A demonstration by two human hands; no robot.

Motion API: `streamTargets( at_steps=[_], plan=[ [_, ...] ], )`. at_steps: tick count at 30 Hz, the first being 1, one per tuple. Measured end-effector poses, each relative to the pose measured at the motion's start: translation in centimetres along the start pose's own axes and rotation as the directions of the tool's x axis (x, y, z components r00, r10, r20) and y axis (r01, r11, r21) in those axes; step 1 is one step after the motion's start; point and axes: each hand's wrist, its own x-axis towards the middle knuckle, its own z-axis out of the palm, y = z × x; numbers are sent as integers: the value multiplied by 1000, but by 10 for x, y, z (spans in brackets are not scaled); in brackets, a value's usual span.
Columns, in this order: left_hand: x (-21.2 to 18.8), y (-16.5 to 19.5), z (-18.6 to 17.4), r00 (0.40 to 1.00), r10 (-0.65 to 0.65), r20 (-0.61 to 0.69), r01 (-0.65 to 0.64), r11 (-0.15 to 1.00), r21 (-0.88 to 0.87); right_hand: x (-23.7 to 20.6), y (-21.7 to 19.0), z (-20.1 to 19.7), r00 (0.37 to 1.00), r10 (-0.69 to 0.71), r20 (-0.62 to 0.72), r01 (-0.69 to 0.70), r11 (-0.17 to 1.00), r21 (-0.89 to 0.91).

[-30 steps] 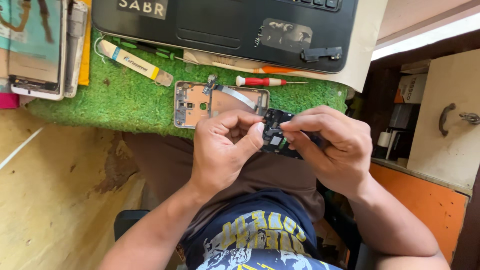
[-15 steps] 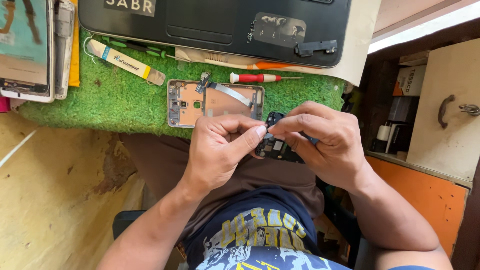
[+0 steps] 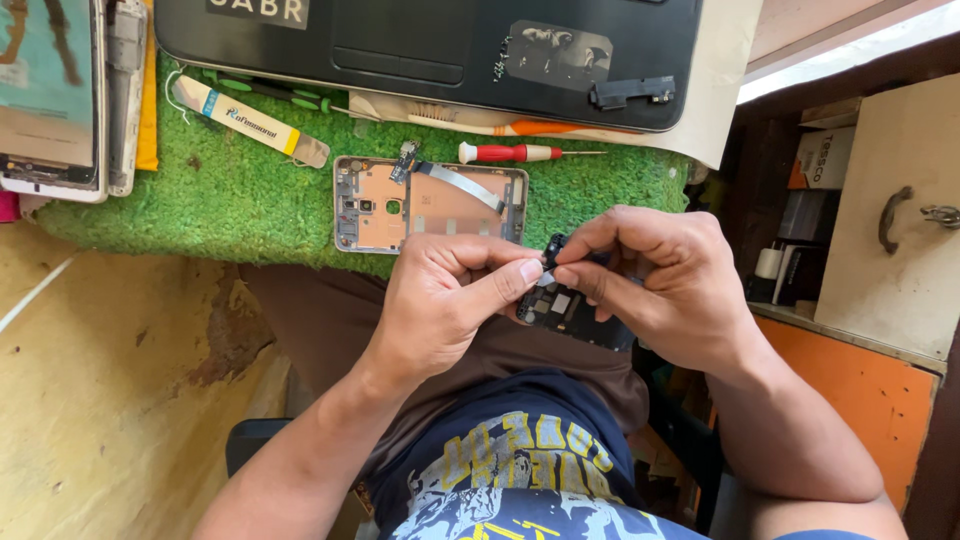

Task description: The person repairs a smartphone at a workbench, using a screwdriver to remove small components from the phone's midframe and handling a small flex part by hand. They then lift the phone's rear housing, detach and reposition small internal parts, and use a metal pry tool on the frame on the mat.

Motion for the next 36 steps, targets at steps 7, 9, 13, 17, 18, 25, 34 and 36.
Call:
streamTargets(
  at_steps=[7, 9, 13, 17, 18, 25, 34, 36],
  plan=[
    [-1, 3, 2, 1000, 4, 14, -5, 999, 37, 0, 3, -4, 997, 71, 39, -75, 992, 100],
    [-1, 3, 4, 1000, 4, 12, -4, 999, 35, 0, 4, -5, 992, 110, 60, -117, 984, 133],
    [-3, 4, 5, 999, 28, 28, -29, 999, 31, 0, 6, -7, 980, 174, 99, -191, 961, 201],
    [-5, 4, 6, 998, 50, 25, -52, 995, 85, 0, 7, -7, 974, 195, 115, -216, 952, 217],
    [-6, 4, 6, 998, 58, 25, -61, 993, 100, 0, 8, -7, 975, 193, 110, -213, 951, 223],
    [-3, 0, 5, 999, 34, -3, -34, 999, 3, -4, 5, -10, 997, 72, -39, -61, 973, 223],
    [-8, 12, 4, 981, 193, -9, -184, 946, 266, -2, -1, -10, 950, -280, -139, 265, 957, -120],
    [-10, 18, 4, 967, 254, 23, -242, 890, 387, 1, 0, -10, 958, -285, -41, 277, 950, -143]
  ],
)
